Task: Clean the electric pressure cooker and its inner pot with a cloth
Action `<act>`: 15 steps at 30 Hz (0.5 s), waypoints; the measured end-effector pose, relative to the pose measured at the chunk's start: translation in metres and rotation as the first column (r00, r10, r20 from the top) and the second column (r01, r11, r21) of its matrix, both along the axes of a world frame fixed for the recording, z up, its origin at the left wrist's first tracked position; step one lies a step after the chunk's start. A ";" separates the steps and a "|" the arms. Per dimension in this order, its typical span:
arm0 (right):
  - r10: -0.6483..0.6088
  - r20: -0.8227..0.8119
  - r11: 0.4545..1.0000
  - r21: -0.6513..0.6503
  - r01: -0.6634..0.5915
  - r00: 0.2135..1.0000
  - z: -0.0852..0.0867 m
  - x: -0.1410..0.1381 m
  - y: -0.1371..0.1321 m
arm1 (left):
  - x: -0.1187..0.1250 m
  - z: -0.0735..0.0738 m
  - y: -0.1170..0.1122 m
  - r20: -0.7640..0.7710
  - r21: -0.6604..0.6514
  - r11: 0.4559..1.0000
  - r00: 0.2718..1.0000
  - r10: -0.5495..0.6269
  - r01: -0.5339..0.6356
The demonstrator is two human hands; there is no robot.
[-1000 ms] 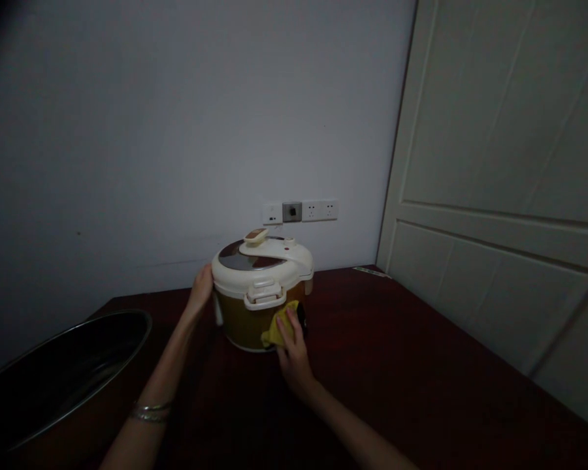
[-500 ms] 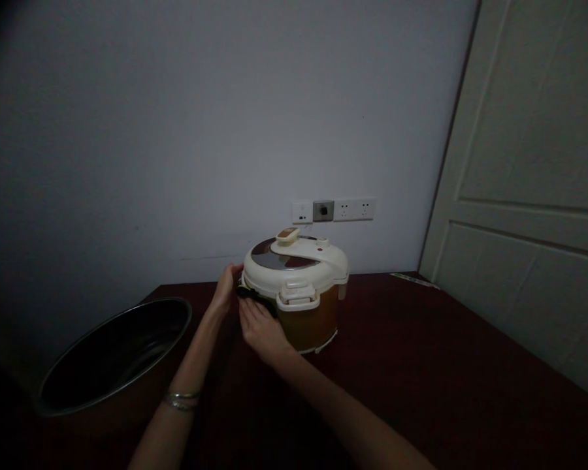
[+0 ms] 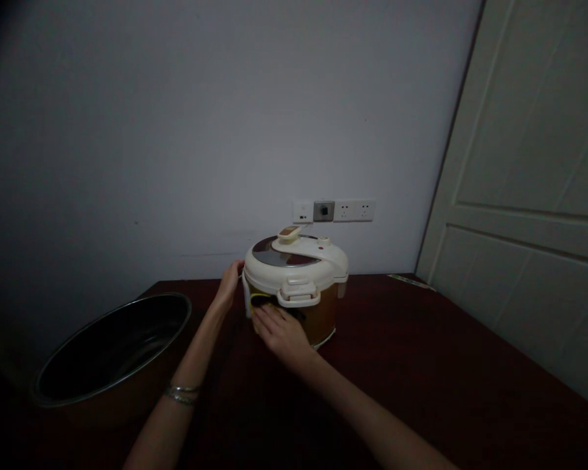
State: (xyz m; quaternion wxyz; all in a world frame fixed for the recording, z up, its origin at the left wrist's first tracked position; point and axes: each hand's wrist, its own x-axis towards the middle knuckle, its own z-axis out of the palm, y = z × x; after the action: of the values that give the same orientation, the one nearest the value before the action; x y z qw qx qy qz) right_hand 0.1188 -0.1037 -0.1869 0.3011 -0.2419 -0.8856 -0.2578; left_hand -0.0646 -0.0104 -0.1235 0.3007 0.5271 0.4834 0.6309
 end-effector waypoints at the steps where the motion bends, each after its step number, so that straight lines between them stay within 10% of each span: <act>1: -0.021 0.002 1.000 0.002 0.021 1.000 0.005 -0.011 0.002 | 0.000 0.000 0.001 0.004 -0.008 1.000 1.000 -0.002 0.002; 7: -0.037 0.068 0.997 -0.063 0.041 0.997 -0.037 -0.040 0.007 | 0.010 0.000 -0.002 -0.037 0.016 0.995 0.995 0.096 -0.095; 15: 0.172 0.004 0.944 -0.286 -0.164 0.985 -0.071 0.101 -0.002 | 0.024 -0.002 -0.007 -0.145 0.116 0.978 0.971 0.190 -0.174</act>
State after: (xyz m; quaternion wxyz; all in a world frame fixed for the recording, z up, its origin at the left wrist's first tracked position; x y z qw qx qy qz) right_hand 0.2199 -0.1062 -0.2580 0.2711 -0.2028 -0.9351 -0.1046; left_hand -0.0410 -0.0175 -0.1251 0.1757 0.5426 0.5188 0.6368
